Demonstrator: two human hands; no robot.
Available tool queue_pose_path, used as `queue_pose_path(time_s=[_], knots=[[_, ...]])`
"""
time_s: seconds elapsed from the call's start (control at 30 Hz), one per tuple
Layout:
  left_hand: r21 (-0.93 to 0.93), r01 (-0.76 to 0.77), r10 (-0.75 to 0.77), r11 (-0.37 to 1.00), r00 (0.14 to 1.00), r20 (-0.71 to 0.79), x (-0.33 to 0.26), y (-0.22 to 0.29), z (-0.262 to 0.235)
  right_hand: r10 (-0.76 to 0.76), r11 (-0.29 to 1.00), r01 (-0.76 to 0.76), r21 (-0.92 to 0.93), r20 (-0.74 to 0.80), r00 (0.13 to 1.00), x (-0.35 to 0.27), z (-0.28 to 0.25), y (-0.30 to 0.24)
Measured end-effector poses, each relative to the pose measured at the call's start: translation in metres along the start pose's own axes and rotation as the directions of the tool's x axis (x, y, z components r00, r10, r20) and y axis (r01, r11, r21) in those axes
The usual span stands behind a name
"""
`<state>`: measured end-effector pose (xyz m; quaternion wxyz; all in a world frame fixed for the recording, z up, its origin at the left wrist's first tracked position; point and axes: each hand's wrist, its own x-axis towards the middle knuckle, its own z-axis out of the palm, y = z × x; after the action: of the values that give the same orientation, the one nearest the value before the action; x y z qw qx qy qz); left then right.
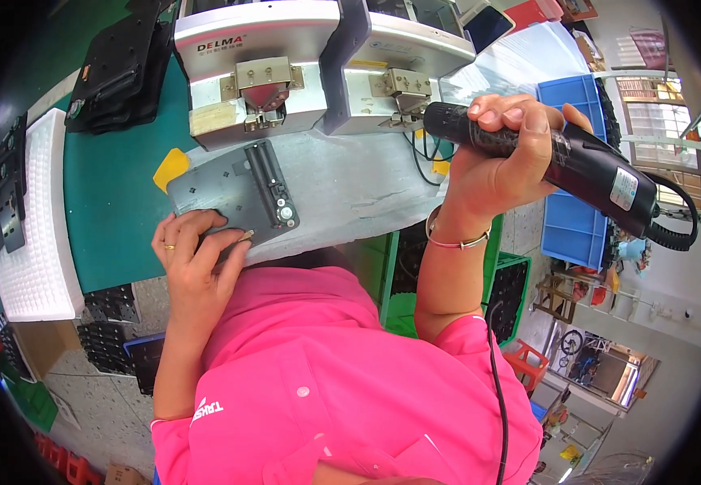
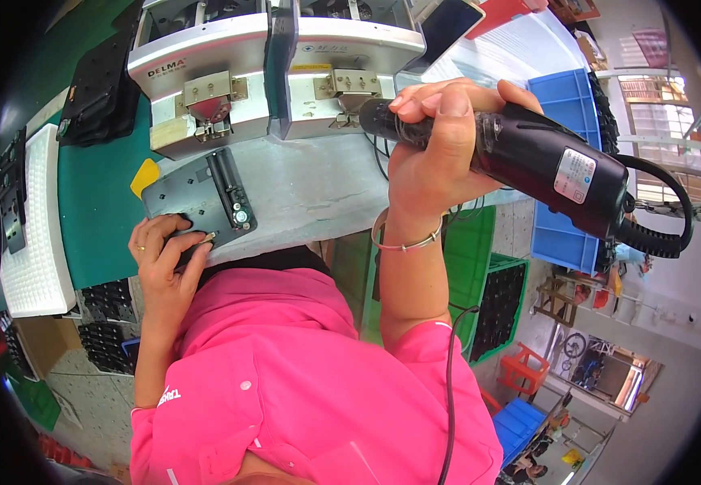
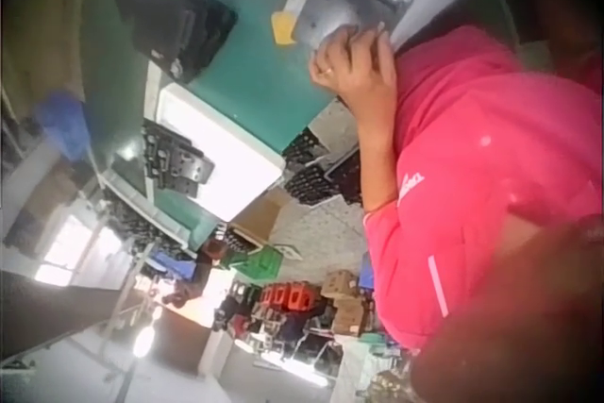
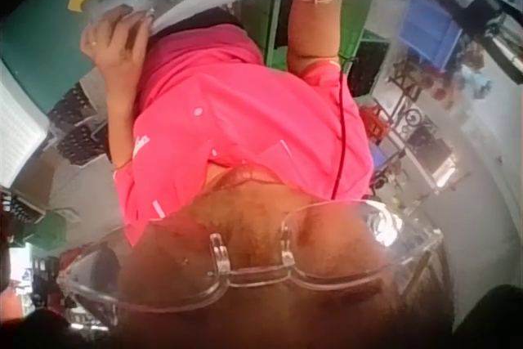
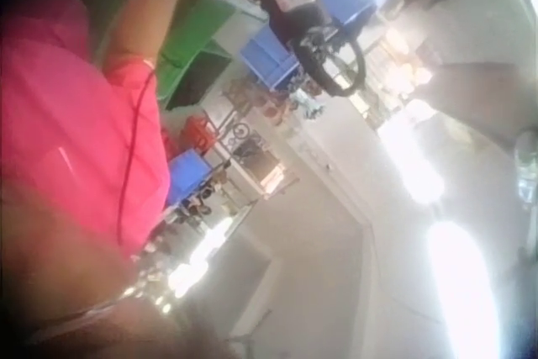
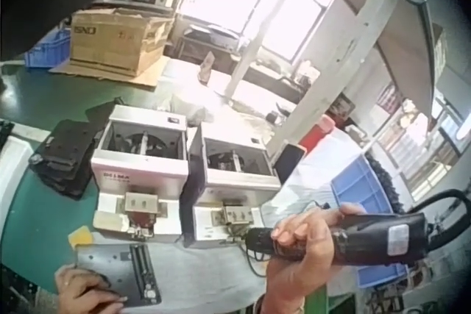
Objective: The person assembles black plastic housings by driving screws into them with an electric screwdriver.
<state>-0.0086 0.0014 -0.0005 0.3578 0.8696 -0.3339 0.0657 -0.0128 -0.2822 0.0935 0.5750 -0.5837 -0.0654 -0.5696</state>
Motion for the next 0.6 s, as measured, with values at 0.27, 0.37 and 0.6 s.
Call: queue_pose_path(time_s=[0.27,0.37,0.6], knots=[[0.008,0.005,-0.005,1.000,1.000,-0.002,-0.001,0.000,0.000,0.032,0.999,-0.032,0.017,0.015,0.999,0.004,0.002,-0.002],[0.003,0.011,-0.011,1.000,1.000,0.014,0.000,0.000,0.000,0.053,0.998,-0.051,-0.037,0.074,0.996,0.006,0.003,0.006],[0.005,0.006,-0.006,1.000,1.000,0.000,-0.002,-0.001,0.000,0.071,0.997,-0.072,0.005,0.121,0.990,0.006,0.004,-0.008]])
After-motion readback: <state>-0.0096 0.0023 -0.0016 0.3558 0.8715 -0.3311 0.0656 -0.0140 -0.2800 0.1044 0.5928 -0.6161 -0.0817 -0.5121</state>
